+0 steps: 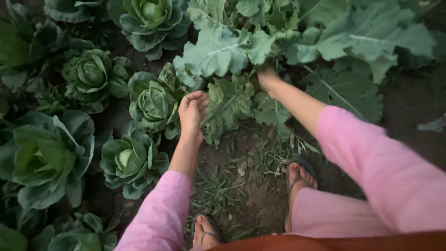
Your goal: Harvesting green vegetable leaves from plants in a garden by hand.
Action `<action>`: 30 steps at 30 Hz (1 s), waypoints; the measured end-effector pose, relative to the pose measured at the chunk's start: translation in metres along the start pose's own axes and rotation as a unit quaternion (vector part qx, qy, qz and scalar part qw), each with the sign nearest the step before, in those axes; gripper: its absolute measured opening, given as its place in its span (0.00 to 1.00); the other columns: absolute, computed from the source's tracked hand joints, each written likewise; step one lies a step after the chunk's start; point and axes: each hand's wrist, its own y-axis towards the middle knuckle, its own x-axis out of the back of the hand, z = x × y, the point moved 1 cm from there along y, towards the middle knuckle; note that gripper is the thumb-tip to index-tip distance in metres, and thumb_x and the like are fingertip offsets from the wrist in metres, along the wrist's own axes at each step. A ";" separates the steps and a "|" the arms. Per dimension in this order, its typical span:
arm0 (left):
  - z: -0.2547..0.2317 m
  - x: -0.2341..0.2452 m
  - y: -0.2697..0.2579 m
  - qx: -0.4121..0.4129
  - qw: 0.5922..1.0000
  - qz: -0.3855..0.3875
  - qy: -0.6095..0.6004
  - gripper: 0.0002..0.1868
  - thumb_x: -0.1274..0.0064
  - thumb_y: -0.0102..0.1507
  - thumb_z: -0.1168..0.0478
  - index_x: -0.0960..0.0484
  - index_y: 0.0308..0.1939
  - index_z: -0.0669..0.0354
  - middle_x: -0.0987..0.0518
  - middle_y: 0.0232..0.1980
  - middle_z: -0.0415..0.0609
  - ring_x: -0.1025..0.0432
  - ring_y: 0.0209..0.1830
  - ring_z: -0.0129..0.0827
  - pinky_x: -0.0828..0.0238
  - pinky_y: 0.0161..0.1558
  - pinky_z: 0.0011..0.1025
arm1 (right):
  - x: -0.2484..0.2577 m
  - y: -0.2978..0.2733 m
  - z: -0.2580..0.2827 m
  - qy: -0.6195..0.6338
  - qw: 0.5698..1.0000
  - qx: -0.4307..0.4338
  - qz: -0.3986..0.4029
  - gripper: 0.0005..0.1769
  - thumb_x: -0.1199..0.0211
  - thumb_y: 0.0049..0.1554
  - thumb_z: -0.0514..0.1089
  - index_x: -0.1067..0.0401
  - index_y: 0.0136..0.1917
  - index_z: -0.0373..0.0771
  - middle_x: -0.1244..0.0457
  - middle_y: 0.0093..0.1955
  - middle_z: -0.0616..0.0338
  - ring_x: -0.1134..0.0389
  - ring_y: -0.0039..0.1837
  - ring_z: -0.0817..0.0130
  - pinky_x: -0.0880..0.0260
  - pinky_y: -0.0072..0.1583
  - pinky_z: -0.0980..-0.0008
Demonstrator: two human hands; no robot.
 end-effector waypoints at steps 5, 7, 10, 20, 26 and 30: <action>-0.017 -0.007 -0.012 0.019 0.998 0.010 -0.055 0.10 0.55 0.68 0.63 0.23 0.52 0.55 0.16 0.51 0.45 0.22 0.44 0.28 0.29 0.42 0.27 | -0.004 0.013 0.034 0.233 0.968 -0.088 -0.030 0.18 0.44 0.67 0.57 0.32 0.65 0.48 0.36 0.54 0.62 0.35 0.51 0.64 0.33 0.46 0.62; -0.023 -0.005 -0.015 0.025 0.997 0.006 -0.077 0.09 0.55 0.69 0.62 0.23 0.52 0.56 0.16 0.51 0.46 0.22 0.45 0.29 0.28 0.43 0.29 | -0.004 0.035 0.013 0.279 0.954 -0.108 -0.030 0.19 0.40 0.68 0.59 0.31 0.65 0.48 0.36 0.55 0.59 0.37 0.51 0.61 0.36 0.46 0.59; -0.031 0.007 -0.016 0.020 0.996 -0.011 -0.090 0.11 0.55 0.68 0.61 0.23 0.53 0.54 0.16 0.51 0.45 0.22 0.45 0.30 0.28 0.45 0.30 | -0.006 0.051 -0.009 0.288 0.952 -0.099 -0.020 0.21 0.38 0.69 0.61 0.31 0.67 0.48 0.36 0.58 0.59 0.38 0.55 0.62 0.36 0.49 0.60; -0.018 0.038 -0.012 0.040 0.986 -0.072 -0.147 0.12 0.56 0.69 0.59 0.24 0.54 0.55 0.17 0.53 0.47 0.23 0.48 0.32 0.27 0.49 0.33 | 0.000 -0.037 0.073 0.215 0.974 -0.001 -0.067 0.24 0.42 0.65 0.59 0.31 0.69 0.48 0.33 0.63 0.61 0.34 0.64 0.61 0.30 0.60 0.58; -0.014 0.029 -0.015 0.042 0.989 -0.054 -0.129 0.13 0.57 0.69 0.59 0.24 0.55 0.56 0.17 0.52 0.46 0.23 0.48 0.32 0.27 0.47 0.31 | 0.006 -0.045 0.061 0.057 0.980 0.117 -0.154 0.24 0.41 0.66 0.53 0.34 0.71 0.42 0.35 0.64 0.53 0.34 0.63 0.55 0.32 0.62 0.58; -0.017 0.025 -0.018 0.040 0.990 -0.054 -0.125 0.14 0.58 0.69 0.59 0.24 0.56 0.56 0.17 0.52 0.47 0.22 0.46 0.31 0.26 0.46 0.31 | 0.031 0.069 -0.084 -0.047 0.957 0.198 -0.206 0.25 0.40 0.66 0.49 0.36 0.73 0.38 0.35 0.64 0.47 0.34 0.63 0.51 0.33 0.64 0.57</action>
